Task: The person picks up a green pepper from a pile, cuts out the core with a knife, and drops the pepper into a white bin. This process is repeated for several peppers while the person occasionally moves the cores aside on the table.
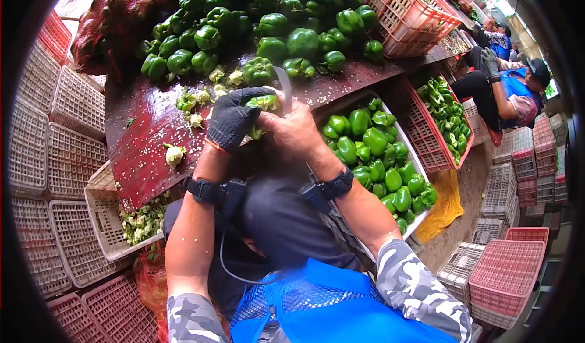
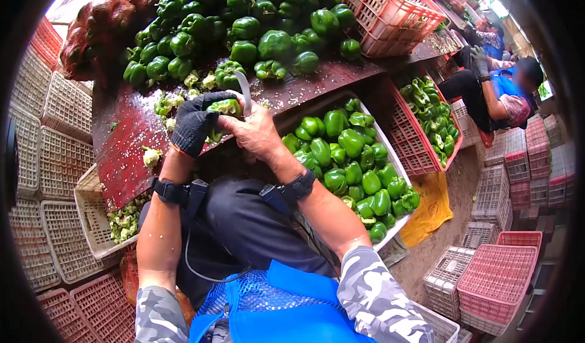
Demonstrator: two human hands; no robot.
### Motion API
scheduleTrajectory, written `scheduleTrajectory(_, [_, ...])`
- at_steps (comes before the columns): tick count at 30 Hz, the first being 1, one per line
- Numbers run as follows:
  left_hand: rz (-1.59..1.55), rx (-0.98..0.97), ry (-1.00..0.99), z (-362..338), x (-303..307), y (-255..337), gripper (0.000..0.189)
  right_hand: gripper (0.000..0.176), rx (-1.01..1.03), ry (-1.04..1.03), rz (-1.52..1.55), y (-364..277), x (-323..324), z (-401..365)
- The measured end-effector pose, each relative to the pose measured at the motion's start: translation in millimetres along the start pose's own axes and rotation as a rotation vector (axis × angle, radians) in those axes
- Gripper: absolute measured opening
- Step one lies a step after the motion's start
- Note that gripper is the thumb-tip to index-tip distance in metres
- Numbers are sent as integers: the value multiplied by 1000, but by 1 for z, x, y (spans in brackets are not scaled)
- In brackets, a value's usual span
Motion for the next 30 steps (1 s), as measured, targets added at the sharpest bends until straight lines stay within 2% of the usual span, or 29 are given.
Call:
scheduleTrajectory(1, [-179,48,90,-1,1,-7,31,47,88,30,13,1,5,2])
scheduleTrajectory(2, [-298,148,98,-2,1,-18,40,40,174,63,24,3,12,0])
scheduleTrajectory(3, [-330,193,107,-3,3,-14,41,29,-71,91,-128,-4,21,-21])
scheduleTrajectory(4, [-363,239,113,-3,5,-9,42,25,-139,114,-160,-2,34,-30])
scheduleTrajectory(6, [-240,224,106,-4,21,-1,45,23,103,107,-109,-7,66,-46])
scheduleTrajectory(8, [-259,246,145,-11,46,-12,45,23,40,297,-341,-21,111,-86])
scheduleTrajectory(10, [-324,225,185,-15,69,-12,44,27,346,565,-959,-41,148,-132])
scheduleTrajectory(12, [-322,152,234,-21,94,-25,48,32,346,685,-1192,-28,170,-164])
scheduleTrajectory(15, [-379,218,261,-25,106,-35,44,43,422,631,-1427,5,159,-192])
scheduleTrajectory(18, [-329,189,283,-26,102,-31,38,51,423,608,-1562,45,138,-197])
scheduleTrajectory(20, [-270,199,279,-28,100,-31,38,55,317,533,-1586,64,137,-197])
scheduleTrajectory(22, [-357,222,252,-31,96,-34,39,58,273,458,-1571,62,131,-201])
scheduleTrajectory(24, [-342,248,223,-32,98,-39,39,61,189,298,-1562,64,124,-201])
scheduleTrajectory(26, [-326,217,216,-33,102,-41,38,57,164,292,-1514,55,126,-202])
scheduleTrajectory(29, [-315,165,174,-31,114,-54,38,36,88,299,-1191,58,143,-199])
scheduleTrajectory(30, [-340,133,176,-33,122,-50,38,34,98,316,-1189,66,149,-196])
Point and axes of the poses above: each hand's wrist, its own z-axis towards the middle knuckle, its own x-axis out of the back of the hand, y = z × x, the point moved 9 cm from there along z, towards the middle knuckle, and after that the axes turned 9 degrees about -x, right-handed, at the moved point
